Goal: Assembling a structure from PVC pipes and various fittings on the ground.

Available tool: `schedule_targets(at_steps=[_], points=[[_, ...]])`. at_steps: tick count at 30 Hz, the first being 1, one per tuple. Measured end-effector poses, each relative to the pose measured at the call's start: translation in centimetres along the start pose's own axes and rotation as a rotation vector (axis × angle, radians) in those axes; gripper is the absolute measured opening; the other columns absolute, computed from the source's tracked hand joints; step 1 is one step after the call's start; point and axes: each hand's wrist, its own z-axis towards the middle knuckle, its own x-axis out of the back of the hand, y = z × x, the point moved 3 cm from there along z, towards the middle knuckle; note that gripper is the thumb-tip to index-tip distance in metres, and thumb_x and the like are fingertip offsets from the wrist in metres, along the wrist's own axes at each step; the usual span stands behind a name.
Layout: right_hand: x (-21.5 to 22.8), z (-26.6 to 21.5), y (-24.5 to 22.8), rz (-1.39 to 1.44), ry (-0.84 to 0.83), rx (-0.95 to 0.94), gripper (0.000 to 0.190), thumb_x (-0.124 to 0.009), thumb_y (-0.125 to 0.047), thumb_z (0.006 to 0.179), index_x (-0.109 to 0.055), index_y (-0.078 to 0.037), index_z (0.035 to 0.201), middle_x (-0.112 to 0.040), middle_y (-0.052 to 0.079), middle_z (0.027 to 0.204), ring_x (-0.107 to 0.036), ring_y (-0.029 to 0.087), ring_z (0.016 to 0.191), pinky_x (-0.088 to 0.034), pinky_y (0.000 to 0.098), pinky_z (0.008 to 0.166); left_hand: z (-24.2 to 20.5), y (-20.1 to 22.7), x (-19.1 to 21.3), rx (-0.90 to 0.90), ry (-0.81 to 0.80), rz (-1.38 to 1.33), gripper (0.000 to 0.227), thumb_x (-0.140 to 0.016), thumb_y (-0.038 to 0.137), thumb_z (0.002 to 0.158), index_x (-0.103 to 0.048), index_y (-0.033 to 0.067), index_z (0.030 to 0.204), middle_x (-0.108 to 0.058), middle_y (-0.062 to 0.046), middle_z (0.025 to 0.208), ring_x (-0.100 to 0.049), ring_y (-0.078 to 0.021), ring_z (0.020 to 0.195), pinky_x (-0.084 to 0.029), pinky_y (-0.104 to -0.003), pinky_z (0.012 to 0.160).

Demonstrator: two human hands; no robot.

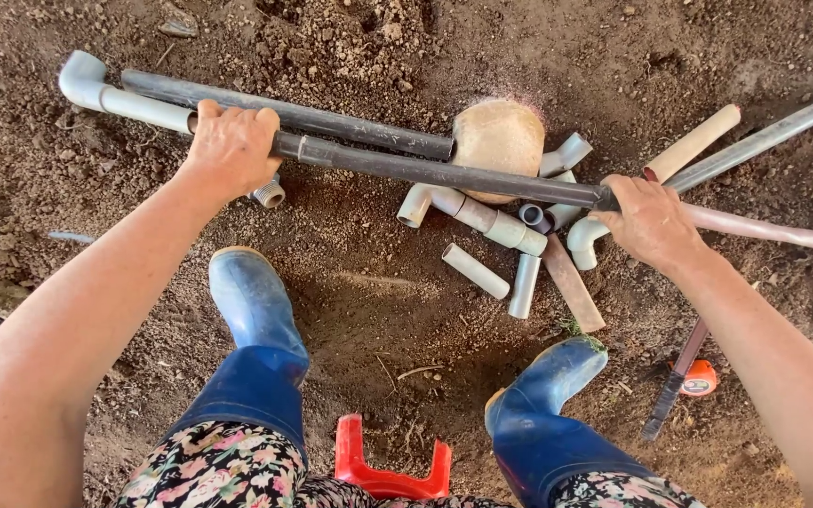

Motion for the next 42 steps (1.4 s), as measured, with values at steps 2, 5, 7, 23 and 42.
schedule_targets(at_steps=[2,5,7,23,42], points=[[0.0,0.1,0.0,0.003,-0.001,0.002,0.023,-0.057,-0.033,0.089,-0.056,-0.013,0.101,-0.063,0.004,0.086,-0.059,0.02,0.091,-0.04,0.0421,0.099,0.0,-0.1,-0.2,-0.007,-0.096,0.092,0.027,-0.058,0.037,0.092,-0.053,0.0103,0.093,-0.067,-0.004,0.07,-0.06,-0.0175,0.061,-0.036,-0.035,0.083],[0.1,0.0,0.0,-0.018,0.004,0.006,0.026,-0.057,-0.033,0.089,-0.055,-0.013,0.105,-0.064,0.006,0.089,-0.06,0.021,0.093,-0.041,0.0423,0.098,-0.3,0.0,-0.9,-0.039,-0.048,0.048,0.022,-0.055,0.031,0.094,-0.053,0.0096,0.09,-0.065,-0.004,0.064,-0.061,-0.0188,0.057,-0.038,-0.035,0.083],[0.1,-0.1,0.0,-0.014,0.022,0.027,0.024,-0.058,-0.032,0.088,-0.056,-0.013,0.103,-0.065,0.006,0.091,-0.06,0.022,0.096,-0.041,0.0429,0.099,-0.4,0.0,-1.0,-0.014,-0.041,0.0,0.022,-0.059,0.029,0.091,-0.053,0.0077,0.092,-0.066,-0.007,0.07,-0.061,-0.0212,0.064,-0.038,-0.036,0.085],[0.3,-0.5,-0.7,0.03,-0.002,-0.038,0.027,-0.059,-0.031,0.088,-0.058,-0.011,0.106,-0.068,0.008,0.089,-0.062,0.026,0.094,-0.042,0.0427,0.094,-2.5,-4.0,-0.9,-0.138,0.404,-0.254,0.035,-0.074,0.038,0.078,-0.068,0.0179,0.106,-0.07,-0.001,0.088,-0.06,-0.0172,0.083,-0.027,-0.036,0.096],[0.4,-0.3,-1.2,-0.005,-0.034,-0.055,0.026,-0.059,-0.03,0.089,-0.058,-0.012,0.107,-0.068,0.008,0.085,-0.063,0.024,0.091,-0.04,0.0443,0.1,-2.5,-2.5,0.7,-0.062,0.132,-0.402,0.028,-0.068,0.029,0.084,-0.064,0.015,0.108,-0.069,-0.003,0.089,-0.06,-0.0185,0.086,-0.024,-0.035,0.096]])
